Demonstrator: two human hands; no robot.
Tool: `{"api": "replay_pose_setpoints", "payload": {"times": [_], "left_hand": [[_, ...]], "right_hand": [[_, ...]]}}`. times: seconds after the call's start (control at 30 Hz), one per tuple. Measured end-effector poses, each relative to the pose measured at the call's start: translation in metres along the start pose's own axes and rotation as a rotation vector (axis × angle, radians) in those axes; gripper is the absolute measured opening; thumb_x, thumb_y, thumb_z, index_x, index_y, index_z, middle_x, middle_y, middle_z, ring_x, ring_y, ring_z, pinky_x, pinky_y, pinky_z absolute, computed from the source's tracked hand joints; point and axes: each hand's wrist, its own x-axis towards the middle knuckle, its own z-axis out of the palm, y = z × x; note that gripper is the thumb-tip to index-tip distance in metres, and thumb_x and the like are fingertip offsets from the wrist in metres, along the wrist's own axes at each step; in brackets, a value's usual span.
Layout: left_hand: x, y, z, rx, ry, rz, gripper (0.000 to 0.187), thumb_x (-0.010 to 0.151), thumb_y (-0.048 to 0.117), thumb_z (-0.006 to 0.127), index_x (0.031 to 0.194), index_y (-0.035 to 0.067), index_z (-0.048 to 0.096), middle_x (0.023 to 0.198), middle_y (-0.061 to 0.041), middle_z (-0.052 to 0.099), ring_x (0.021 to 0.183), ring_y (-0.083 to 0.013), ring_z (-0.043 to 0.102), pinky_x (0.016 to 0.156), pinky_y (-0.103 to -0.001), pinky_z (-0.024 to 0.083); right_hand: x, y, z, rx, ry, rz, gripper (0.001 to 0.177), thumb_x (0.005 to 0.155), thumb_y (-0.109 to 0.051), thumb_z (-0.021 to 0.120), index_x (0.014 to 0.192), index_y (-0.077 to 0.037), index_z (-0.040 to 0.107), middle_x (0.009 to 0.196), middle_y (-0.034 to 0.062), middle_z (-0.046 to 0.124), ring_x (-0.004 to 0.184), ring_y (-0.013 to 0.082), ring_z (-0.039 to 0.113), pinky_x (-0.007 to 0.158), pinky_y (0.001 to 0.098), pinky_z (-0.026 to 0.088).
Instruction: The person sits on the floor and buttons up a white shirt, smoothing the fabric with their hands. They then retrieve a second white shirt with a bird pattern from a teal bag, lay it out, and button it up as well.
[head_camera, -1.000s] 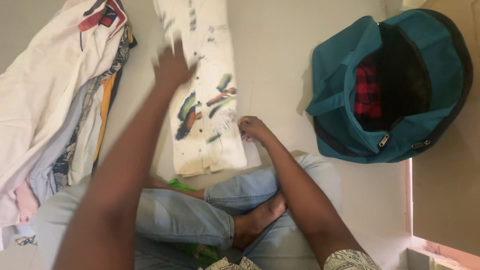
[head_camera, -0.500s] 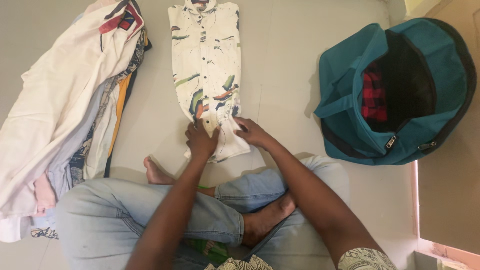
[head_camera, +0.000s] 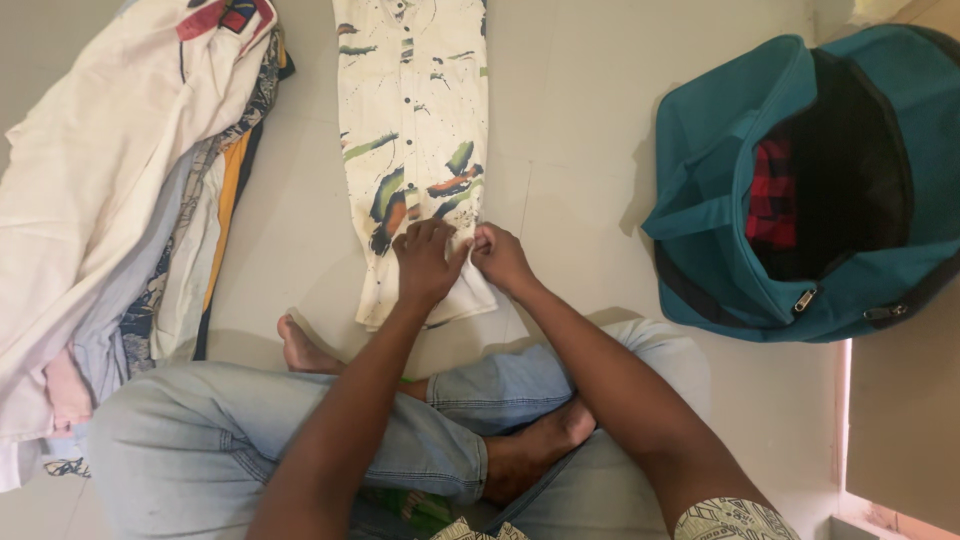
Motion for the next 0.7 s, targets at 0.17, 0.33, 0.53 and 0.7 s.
{"api": "replay_pose_setpoints", "payload": {"times": [0.17, 0.33, 0.53, 0.7], "left_hand": [[0.007, -0.012, 0.015, -0.038, 0.041, -0.113, 0.020, 0.099, 0.028, 0.064, 0.099, 0.010, 0.070, 0.111, -0.008, 0.069, 0.108, -0.0320, 0.060, 0.095, -0.053, 0.039], [0.009, -0.036, 0.013, -0.391, 0.064, -0.327, 0.024, 0.100, 0.031, 0.065, 0.099, 0.007, 0.070, 0.095, -0.011, 0.068, 0.098, -0.0326, 0.065, 0.089, -0.047, 0.048], [0.008, -0.063, 0.025, -0.279, 0.333, 0.012, 0.019, 0.101, 0.024, 0.069, 0.098, 0.006, 0.074, 0.097, -0.014, 0.072, 0.121, -0.0403, 0.060, 0.095, -0.047, 0.046], [0.010, -0.063, 0.027, -0.298, 0.085, -0.338, 0.022, 0.096, 0.032, 0.069, 0.096, 0.010, 0.071, 0.090, -0.009, 0.070, 0.101, -0.0322, 0.067, 0.096, -0.044, 0.047]], "right_hand": [[0.000, -0.006, -0.004, 0.061, 0.052, -0.014, 0.022, 0.082, -0.001, 0.068, 0.100, -0.007, 0.059, 0.084, -0.0003, 0.063, 0.076, 0.0089, 0.059, 0.070, 0.0239, 0.051], [0.021, 0.015, -0.030, -0.108, 0.145, 0.018, 0.014, 0.080, 0.000, 0.070, 0.091, -0.007, 0.065, 0.084, 0.0024, 0.063, 0.076, 0.0121, 0.059, 0.069, 0.0289, 0.052], [0.041, 0.019, -0.162, -0.527, 0.823, -0.654, 0.010, 0.091, -0.001, 0.070, 0.096, -0.007, 0.063, 0.101, 0.0130, 0.063, 0.099, 0.0319, 0.063, 0.089, 0.0393, 0.049], [-0.018, -0.016, -0.204, -0.652, 0.986, -0.412, 0.006, 0.090, 0.000, 0.056, 0.096, -0.003, 0.056, 0.104, 0.0199, 0.052, 0.093, 0.0381, 0.061, 0.086, 0.0456, 0.051]]}}
